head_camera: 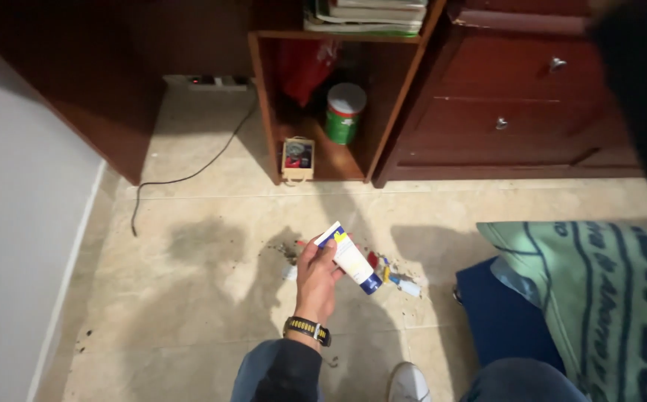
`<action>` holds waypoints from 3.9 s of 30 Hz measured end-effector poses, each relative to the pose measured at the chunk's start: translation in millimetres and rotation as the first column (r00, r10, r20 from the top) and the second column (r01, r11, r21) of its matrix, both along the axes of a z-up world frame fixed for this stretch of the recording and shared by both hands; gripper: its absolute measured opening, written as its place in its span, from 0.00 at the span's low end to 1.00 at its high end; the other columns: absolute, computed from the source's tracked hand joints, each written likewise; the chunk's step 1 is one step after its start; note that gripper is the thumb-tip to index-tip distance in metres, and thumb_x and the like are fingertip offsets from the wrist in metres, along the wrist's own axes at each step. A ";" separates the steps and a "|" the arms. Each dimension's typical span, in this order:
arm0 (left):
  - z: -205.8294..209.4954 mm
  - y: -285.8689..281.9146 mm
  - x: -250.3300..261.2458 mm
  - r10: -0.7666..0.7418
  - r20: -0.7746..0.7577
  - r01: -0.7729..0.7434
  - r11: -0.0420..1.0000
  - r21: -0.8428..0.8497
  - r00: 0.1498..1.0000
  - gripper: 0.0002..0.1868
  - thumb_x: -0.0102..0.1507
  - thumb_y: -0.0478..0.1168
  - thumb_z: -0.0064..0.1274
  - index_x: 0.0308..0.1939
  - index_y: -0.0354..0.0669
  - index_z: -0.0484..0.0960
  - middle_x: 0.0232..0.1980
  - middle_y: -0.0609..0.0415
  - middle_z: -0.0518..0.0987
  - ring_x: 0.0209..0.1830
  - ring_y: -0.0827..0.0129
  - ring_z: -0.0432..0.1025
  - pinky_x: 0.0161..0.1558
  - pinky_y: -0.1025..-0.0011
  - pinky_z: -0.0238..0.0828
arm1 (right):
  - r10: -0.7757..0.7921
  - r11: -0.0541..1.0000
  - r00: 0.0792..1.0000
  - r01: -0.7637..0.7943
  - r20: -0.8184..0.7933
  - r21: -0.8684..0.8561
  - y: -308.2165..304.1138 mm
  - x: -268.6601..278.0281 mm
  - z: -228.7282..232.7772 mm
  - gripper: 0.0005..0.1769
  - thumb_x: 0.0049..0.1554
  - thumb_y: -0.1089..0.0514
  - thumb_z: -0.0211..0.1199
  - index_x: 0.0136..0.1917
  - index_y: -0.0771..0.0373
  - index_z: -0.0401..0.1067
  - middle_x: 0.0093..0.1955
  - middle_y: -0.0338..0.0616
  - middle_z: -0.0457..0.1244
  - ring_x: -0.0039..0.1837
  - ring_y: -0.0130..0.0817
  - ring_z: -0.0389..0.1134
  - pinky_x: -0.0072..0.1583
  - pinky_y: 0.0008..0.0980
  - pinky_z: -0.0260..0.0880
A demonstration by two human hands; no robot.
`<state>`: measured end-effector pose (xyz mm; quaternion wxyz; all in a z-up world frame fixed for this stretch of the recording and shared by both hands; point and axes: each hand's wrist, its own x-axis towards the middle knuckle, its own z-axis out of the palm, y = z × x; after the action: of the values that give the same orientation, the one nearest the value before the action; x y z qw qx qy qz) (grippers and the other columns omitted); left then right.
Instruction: The person removes debris from a broom, then picks up a small toy and wipes it with a blue cloth. The person then picks up a tube and a small bottle from the floor, wipes them with the cloth, and places them on a shelf.
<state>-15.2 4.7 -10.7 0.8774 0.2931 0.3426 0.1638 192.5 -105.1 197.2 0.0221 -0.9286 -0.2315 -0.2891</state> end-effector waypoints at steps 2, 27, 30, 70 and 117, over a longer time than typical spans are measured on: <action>-20.8 0.4 7.3 -0.011 0.013 0.010 0.999 0.053 1.000 0.17 0.60 0.37 0.53 0.52 0.41 0.75 0.48 0.43 0.74 0.49 0.56 0.72 0.47 0.59 0.71 | -0.017 0.997 0.983 0.030 -0.181 0.068 -13.6 -15.8 -4.6 0.19 0.56 0.55 0.48 0.58 0.63 0.68 0.43 0.52 0.56 0.46 0.43 0.57 0.49 0.41 0.53; -46.0 -49.2 33.6 0.089 -0.200 -0.009 0.929 0.371 0.976 0.04 0.53 0.36 0.56 0.24 0.42 0.79 0.18 0.53 0.69 0.18 0.76 0.60 0.18 0.80 0.59 | 0.549 0.806 0.548 -0.148 -0.631 0.573 -34.8 -151.0 -181.5 0.46 0.44 0.58 0.69 0.71 0.55 0.50 0.59 0.52 0.56 0.61 0.59 0.60 0.58 0.54 0.62; -52.7 -46.1 34.0 0.085 -0.208 0.005 0.917 0.399 0.974 0.04 0.54 0.33 0.56 0.24 0.42 0.80 0.18 0.53 0.69 0.18 0.76 0.61 0.19 0.82 0.58 | 0.443 0.887 0.550 -0.155 -0.707 0.435 -30.8 -151.8 -194.3 0.42 0.50 0.55 0.62 0.73 0.56 0.46 0.59 0.50 0.58 0.58 0.58 0.62 0.55 0.53 0.64; 108.8 -34.9 4.3 -0.662 -0.188 0.654 0.749 -0.110 0.726 0.50 0.53 0.75 0.31 0.69 0.43 0.58 0.69 0.41 0.60 0.71 0.54 0.52 0.69 0.61 0.48 | 0.385 0.475 0.538 0.582 -0.750 0.661 -37.7 -114.1 -211.0 0.31 0.60 0.38 0.51 0.24 0.60 0.66 0.19 0.41 0.58 0.25 0.30 0.62 0.31 0.23 0.62; -15.7 -53.9 15.1 -0.180 -0.287 0.325 0.716 0.618 0.941 0.23 0.65 0.46 0.33 0.58 0.39 0.70 0.52 0.36 0.75 0.55 0.49 0.69 0.57 0.56 0.64 | 0.613 0.481 0.496 0.384 -0.616 0.788 9.7 -175.0 -142.5 0.11 0.52 0.54 0.65 0.33 0.62 0.70 0.26 0.35 0.59 0.30 0.25 0.59 0.33 0.24 0.64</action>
<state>-0.1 -49.2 -26.4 0.6916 0.6420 0.3083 0.1204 17.5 -95.4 54.7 0.6208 -0.7666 -0.0818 0.1421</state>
